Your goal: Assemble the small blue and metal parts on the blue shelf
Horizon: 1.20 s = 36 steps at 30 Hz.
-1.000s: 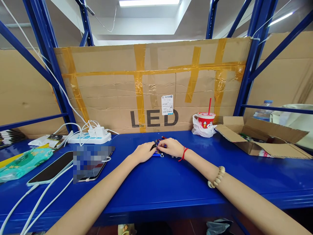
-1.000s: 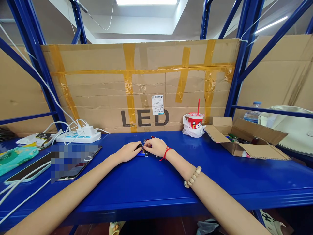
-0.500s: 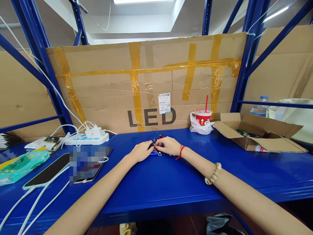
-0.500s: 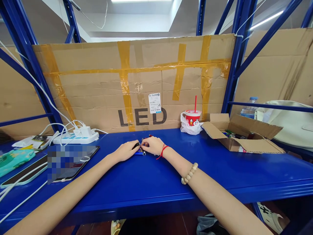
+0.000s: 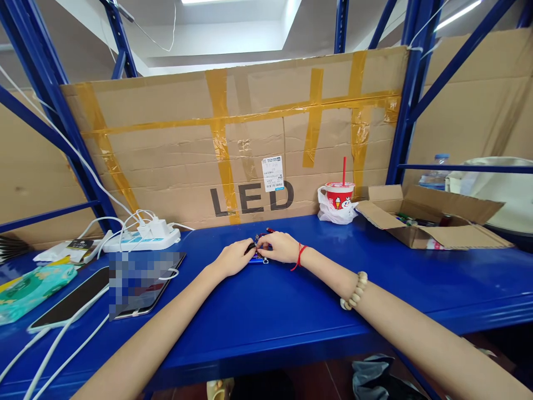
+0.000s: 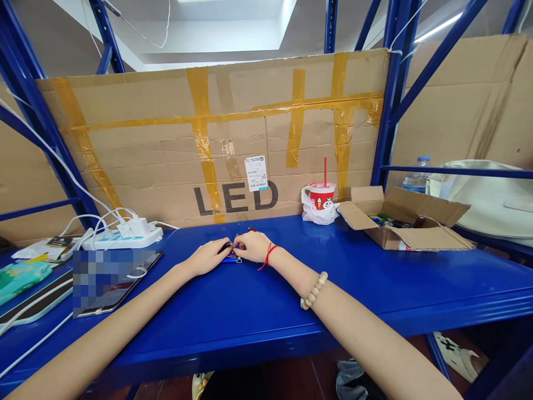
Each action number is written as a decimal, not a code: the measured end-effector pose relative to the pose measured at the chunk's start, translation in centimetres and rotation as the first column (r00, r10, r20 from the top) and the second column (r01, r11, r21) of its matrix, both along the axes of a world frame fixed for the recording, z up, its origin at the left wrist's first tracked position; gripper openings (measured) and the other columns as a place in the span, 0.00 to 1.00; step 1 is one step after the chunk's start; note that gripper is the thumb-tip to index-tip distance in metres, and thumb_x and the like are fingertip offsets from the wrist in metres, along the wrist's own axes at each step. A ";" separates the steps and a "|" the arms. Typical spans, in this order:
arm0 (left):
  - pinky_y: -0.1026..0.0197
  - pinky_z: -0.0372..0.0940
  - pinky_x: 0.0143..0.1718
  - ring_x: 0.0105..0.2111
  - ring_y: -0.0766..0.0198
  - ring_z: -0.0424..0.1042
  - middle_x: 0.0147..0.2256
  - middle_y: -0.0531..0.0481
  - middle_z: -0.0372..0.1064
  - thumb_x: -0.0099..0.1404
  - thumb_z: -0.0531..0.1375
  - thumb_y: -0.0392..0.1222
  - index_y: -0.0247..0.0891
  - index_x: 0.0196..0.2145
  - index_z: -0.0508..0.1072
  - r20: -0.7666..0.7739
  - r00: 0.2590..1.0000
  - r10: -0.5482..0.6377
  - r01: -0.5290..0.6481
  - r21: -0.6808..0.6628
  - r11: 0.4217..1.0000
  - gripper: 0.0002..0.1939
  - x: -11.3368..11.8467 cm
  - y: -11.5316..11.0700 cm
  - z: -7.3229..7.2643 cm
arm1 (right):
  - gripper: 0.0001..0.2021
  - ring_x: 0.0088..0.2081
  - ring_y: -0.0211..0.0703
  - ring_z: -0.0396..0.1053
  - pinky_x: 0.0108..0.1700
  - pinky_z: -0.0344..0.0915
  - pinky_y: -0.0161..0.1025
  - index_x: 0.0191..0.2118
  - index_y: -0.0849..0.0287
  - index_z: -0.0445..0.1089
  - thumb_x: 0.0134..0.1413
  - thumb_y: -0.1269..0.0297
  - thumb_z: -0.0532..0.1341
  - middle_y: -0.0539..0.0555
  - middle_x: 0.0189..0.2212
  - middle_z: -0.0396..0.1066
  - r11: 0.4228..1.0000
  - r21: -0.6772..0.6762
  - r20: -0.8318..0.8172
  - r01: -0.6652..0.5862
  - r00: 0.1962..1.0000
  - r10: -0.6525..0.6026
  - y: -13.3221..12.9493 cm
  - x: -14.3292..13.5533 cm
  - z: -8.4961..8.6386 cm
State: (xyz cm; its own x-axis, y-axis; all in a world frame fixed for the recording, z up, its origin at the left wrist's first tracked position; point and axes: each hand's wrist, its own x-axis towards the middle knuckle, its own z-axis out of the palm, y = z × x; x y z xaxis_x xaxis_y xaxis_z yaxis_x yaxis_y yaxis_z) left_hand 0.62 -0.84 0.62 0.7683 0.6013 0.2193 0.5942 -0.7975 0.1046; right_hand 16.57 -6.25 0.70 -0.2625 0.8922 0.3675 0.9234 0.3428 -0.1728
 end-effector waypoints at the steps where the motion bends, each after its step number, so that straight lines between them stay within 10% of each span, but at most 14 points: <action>1: 0.62 0.60 0.33 0.36 0.61 0.67 0.36 0.52 0.67 0.63 0.40 0.47 0.42 0.33 0.60 0.003 1.000 -0.004 0.004 -0.001 1.000 0.14 0.0 0.0 0.0 | 0.08 0.30 0.35 0.67 0.28 0.54 0.30 0.33 0.54 0.68 0.49 0.62 0.53 0.46 0.27 0.72 1.000 0.004 0.001 -0.001 1.000 0.001 0.0 0.0 0.0; 27: 0.60 0.61 0.38 0.38 0.60 0.67 0.38 0.48 0.67 0.63 0.42 0.45 0.40 0.37 0.63 0.037 0.998 -0.045 0.046 -0.016 0.999 0.14 -0.5 0.0 0.0 | 0.08 0.32 0.34 0.67 0.28 0.52 0.30 0.33 0.53 0.67 0.51 0.62 0.52 0.45 0.29 0.71 0.999 -0.037 -0.016 0.038 0.999 -0.039 0.0 -0.6 -0.4; 36: 0.59 0.62 0.35 0.36 0.58 0.68 0.35 0.46 0.68 0.63 0.40 0.45 0.39 0.36 0.62 0.010 1.000 -0.006 0.006 0.051 0.999 0.14 -0.2 -0.3 -0.1 | 0.10 0.31 0.37 0.67 0.26 0.53 0.31 0.31 0.50 0.71 0.46 0.55 0.55 0.45 0.27 0.72 0.971 -0.021 -0.060 0.237 0.969 -0.238 0.4 -0.4 -0.4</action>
